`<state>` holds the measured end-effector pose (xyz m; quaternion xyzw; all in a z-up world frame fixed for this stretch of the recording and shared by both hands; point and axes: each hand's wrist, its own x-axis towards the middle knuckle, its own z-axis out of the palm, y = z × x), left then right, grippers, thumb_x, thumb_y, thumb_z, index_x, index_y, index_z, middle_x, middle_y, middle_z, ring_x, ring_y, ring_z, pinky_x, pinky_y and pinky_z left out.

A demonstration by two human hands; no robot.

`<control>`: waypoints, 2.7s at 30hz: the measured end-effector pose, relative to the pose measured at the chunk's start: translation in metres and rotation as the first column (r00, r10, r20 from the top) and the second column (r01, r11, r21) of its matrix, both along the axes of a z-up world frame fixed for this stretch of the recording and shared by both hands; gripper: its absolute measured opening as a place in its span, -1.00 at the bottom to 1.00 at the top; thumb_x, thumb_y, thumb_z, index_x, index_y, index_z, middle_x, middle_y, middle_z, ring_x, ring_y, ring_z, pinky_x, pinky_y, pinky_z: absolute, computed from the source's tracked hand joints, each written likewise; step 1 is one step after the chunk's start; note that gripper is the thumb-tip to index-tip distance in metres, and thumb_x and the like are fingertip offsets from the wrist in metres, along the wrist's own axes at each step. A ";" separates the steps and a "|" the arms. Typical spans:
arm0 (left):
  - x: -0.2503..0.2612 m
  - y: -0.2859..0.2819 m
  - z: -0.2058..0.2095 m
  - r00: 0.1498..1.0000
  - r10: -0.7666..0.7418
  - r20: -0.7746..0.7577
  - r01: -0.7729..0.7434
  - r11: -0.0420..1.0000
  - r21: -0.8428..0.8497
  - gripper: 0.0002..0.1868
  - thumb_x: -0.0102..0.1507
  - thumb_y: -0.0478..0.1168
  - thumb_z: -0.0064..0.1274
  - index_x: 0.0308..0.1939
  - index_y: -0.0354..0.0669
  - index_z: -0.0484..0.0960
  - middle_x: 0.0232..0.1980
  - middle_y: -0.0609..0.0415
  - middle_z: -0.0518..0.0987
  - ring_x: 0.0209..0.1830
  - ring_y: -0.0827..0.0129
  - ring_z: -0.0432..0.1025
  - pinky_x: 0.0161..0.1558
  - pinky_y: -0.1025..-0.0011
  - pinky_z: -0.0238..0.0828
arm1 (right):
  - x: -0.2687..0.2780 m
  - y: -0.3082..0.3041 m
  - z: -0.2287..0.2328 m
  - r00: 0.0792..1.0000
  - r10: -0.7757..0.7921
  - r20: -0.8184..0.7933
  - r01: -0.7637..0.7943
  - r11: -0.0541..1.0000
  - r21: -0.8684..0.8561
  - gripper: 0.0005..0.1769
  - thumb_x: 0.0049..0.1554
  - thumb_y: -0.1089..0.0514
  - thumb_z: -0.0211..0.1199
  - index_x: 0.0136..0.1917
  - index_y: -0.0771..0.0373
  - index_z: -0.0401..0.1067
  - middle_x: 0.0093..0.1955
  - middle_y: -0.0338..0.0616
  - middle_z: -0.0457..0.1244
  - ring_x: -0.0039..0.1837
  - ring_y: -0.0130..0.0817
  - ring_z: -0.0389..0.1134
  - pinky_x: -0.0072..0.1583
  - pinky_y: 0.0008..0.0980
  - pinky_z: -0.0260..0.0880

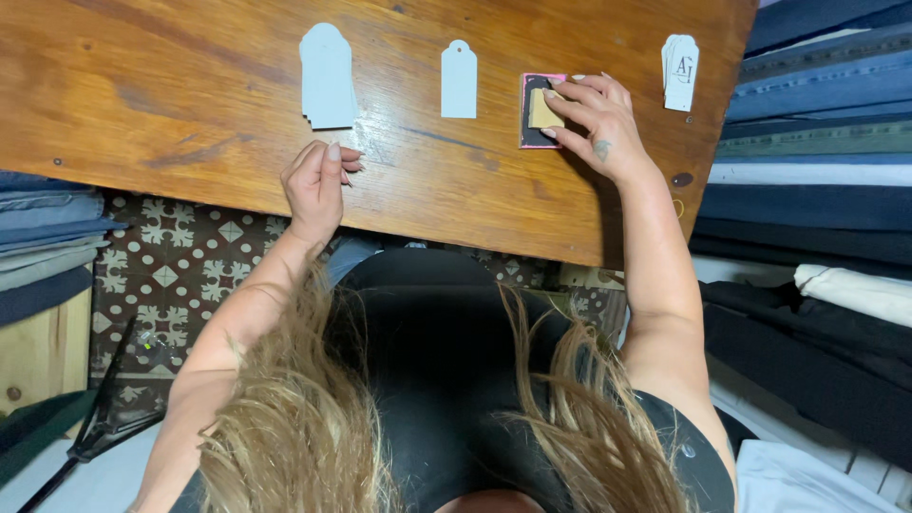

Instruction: The person stamps multiple paper price tags using an ink pad and a hand stamp on a wooden table, placing the finished tags in a row.

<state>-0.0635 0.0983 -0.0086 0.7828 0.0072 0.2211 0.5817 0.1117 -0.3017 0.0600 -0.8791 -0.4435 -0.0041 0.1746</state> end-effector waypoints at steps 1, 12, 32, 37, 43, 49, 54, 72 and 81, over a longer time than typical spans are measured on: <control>0.000 0.000 0.000 1.000 0.005 -0.002 -0.005 1.000 0.000 -0.52 0.66 -0.19 -0.22 -0.17 -0.38 0.73 -0.28 -0.07 0.65 -0.36 0.29 0.59 -0.20 0.38 0.50 | 0.002 0.000 0.000 1.000 0.005 -0.002 -0.005 1.000 0.000 -0.52 0.44 -0.06 0.39 0.52 0.16 0.55 0.52 -0.05 0.35 0.49 0.18 0.24 0.48 0.24 0.12; -0.002 0.000 -0.008 0.998 0.033 0.060 -0.035 0.998 0.044 -0.54 0.64 -0.23 -0.21 -0.19 -0.39 0.71 -0.26 -0.09 0.68 -0.36 0.25 0.60 -0.30 0.38 0.45 | -0.002 0.011 -0.016 0.974 0.005 0.227 -0.023 0.997 0.079 -0.51 0.46 -0.14 0.36 0.42 0.28 0.62 0.46 -0.08 0.42 0.31 0.03 0.30 0.58 0.32 0.04; 0.004 0.000 0.012 0.996 0.013 0.090 -0.018 0.998 0.054 -0.55 0.63 -0.23 -0.18 -0.18 -0.40 0.74 -0.24 -0.09 0.72 -0.27 0.17 0.63 -0.18 0.31 0.53 | 0.019 0.122 -0.008 0.982 0.159 0.106 -0.161 0.987 0.013 -0.50 0.51 -0.12 0.30 0.54 0.22 0.52 0.52 -0.05 0.36 0.28 0.10 0.32 0.49 0.43 0.05; 0.005 0.001 0.011 0.997 0.007 0.081 -0.013 0.997 0.072 -0.55 0.64 -0.22 -0.19 -0.17 -0.37 0.74 -0.25 -0.06 0.73 -0.24 0.17 0.61 -0.13 0.27 0.50 | 0.018 0.124 -0.007 0.982 0.159 0.099 -0.163 0.986 0.032 -0.51 0.51 -0.09 0.31 0.52 0.27 0.55 0.51 -0.03 0.37 0.28 0.10 0.32 0.50 0.38 0.02; 0.006 0.000 0.011 0.995 0.010 0.097 -0.017 0.998 0.066 -0.55 0.63 -0.23 -0.17 -0.18 -0.40 0.75 -0.26 -0.09 0.73 -0.26 0.17 0.62 -0.18 0.30 0.53 | 0.018 0.126 -0.005 0.982 0.161 0.102 -0.166 0.985 0.044 -0.51 0.51 -0.11 0.29 0.51 0.26 0.55 0.50 -0.03 0.37 0.28 0.09 0.32 0.50 0.38 0.04; 0.006 0.000 0.012 0.995 0.002 0.096 -0.008 0.998 0.067 -0.55 0.63 -0.24 -0.18 -0.17 -0.39 0.75 -0.26 -0.07 0.73 -0.26 0.18 0.61 -0.18 0.30 0.51 | 0.020 0.125 -0.008 0.979 0.165 0.120 -0.172 0.984 0.044 -0.51 0.51 -0.11 0.30 0.51 0.25 0.56 0.48 -0.05 0.38 0.28 0.06 0.32 0.48 0.37 0.06; 0.007 0.000 0.015 0.996 -0.003 0.090 -0.005 0.996 0.094 -0.55 0.64 -0.23 -0.17 -0.16 -0.37 0.77 -0.26 -0.04 0.74 -0.25 0.18 0.60 -0.16 0.27 0.50 | 0.022 0.125 -0.010 0.976 0.161 0.147 -0.165 0.986 0.019 -0.50 0.50 -0.14 0.35 0.52 0.19 0.57 0.45 -0.09 0.41 0.23 0.05 0.33 0.54 0.34 -0.03; 0.012 -0.033 0.017 0.978 -0.124 -0.170 0.111 0.990 -0.086 -0.66 0.57 -0.10 0.00 -0.15 -0.18 0.77 -0.22 0.11 0.76 -0.32 0.41 0.61 -0.18 0.43 0.51 | 0.023 0.124 -0.012 0.958 0.182 0.222 -0.197 0.979 0.046 -0.46 0.48 -0.18 0.43 0.52 0.19 0.59 0.44 -0.12 0.45 0.29 0.04 0.36 0.59 0.47 -0.28; 0.071 -0.078 0.038 0.678 -0.506 -0.533 -0.027 0.708 -0.706 -0.29 0.31 0.08 0.22 0.47 -0.17 0.54 0.20 -0.03 0.76 -0.29 0.33 0.72 -0.47 0.59 0.46 | 0.004 0.122 0.019 0.976 0.104 0.191 -0.125 0.987 0.104 -0.48 0.51 -0.16 0.37 0.53 0.22 0.55 0.46 -0.08 0.42 0.31 0.13 0.35 0.59 0.47 -0.34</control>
